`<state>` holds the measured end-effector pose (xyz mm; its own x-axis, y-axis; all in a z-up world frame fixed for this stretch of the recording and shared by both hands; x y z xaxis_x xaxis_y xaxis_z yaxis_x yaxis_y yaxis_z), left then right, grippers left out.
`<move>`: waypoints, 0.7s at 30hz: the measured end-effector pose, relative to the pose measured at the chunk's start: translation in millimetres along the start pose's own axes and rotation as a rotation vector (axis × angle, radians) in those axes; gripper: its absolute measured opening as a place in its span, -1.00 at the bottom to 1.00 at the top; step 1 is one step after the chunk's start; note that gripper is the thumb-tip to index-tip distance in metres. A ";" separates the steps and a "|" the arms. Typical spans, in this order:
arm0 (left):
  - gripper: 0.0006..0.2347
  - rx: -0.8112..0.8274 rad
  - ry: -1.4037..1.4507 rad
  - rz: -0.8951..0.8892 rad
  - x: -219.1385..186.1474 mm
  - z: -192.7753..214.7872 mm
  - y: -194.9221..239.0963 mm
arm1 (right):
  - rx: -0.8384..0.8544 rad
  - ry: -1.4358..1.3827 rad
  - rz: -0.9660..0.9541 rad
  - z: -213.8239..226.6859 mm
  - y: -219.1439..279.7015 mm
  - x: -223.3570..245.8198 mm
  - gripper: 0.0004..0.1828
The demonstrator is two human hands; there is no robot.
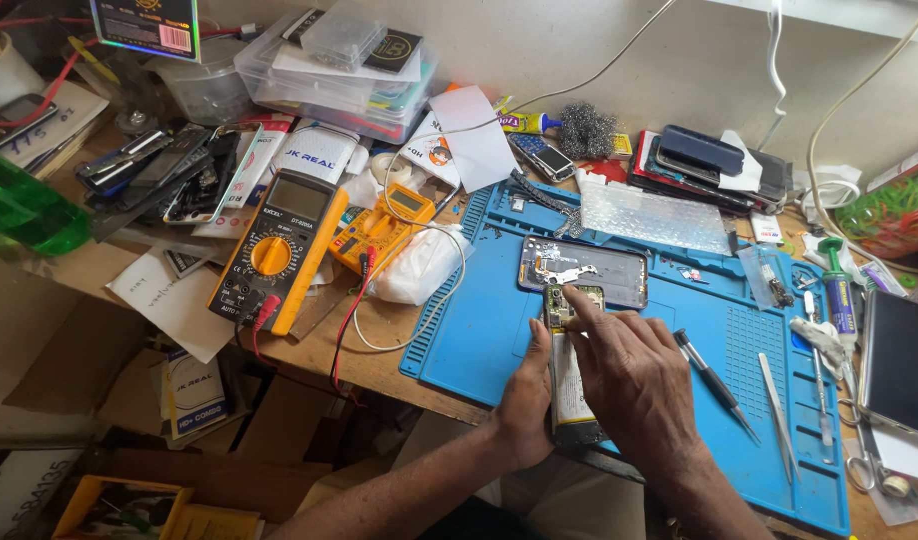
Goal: The person uses a small screwdriver to remove screws from a disassembled mobile phone on a blue work mat. They then use tweezers to lift and remove the motherboard from the phone's chassis, placing it on a white paper sheet. The person continues to manipulate the motherboard and other internal components with tweezers.
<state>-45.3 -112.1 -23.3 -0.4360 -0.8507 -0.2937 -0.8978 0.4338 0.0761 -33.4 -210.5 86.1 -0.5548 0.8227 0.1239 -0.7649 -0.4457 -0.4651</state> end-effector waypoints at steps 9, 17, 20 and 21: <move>-0.42 0.097 -0.026 0.051 3.5 11.0 -0.3 | 0.112 -0.208 0.006 2.5 -11.9 -18.0 -0.23; -0.42 0.063 0.039 0.088 -0.7 5.2 1.6 | -0.068 -0.117 0.066 -4.0 3.7 -10.7 -0.33; -0.41 -0.019 0.035 0.055 -3.2 -2.6 2.8 | -0.128 -0.081 0.039 -6.1 12.0 -4.7 -0.46; -0.41 -0.006 0.019 0.065 -4.6 -4.7 3.2 | -0.135 -0.098 0.036 -6.5 12.8 -4.4 -0.47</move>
<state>-46.4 -108.2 -17.2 -0.4944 -0.8263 -0.2698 -0.8679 0.4866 0.1002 -38.6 -217.6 74.0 -0.6151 0.7659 0.1871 -0.6968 -0.4170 -0.5836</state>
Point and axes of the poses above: each hand's wrist, its own y-axis away from the middle knuckle, its own z-axis out of the back of the hand, x = y × z, the point moved 2 cm from there along -y, towards the middle knuckle, and after that the axes turned 5 degrees about y, right-handed, at the moved point
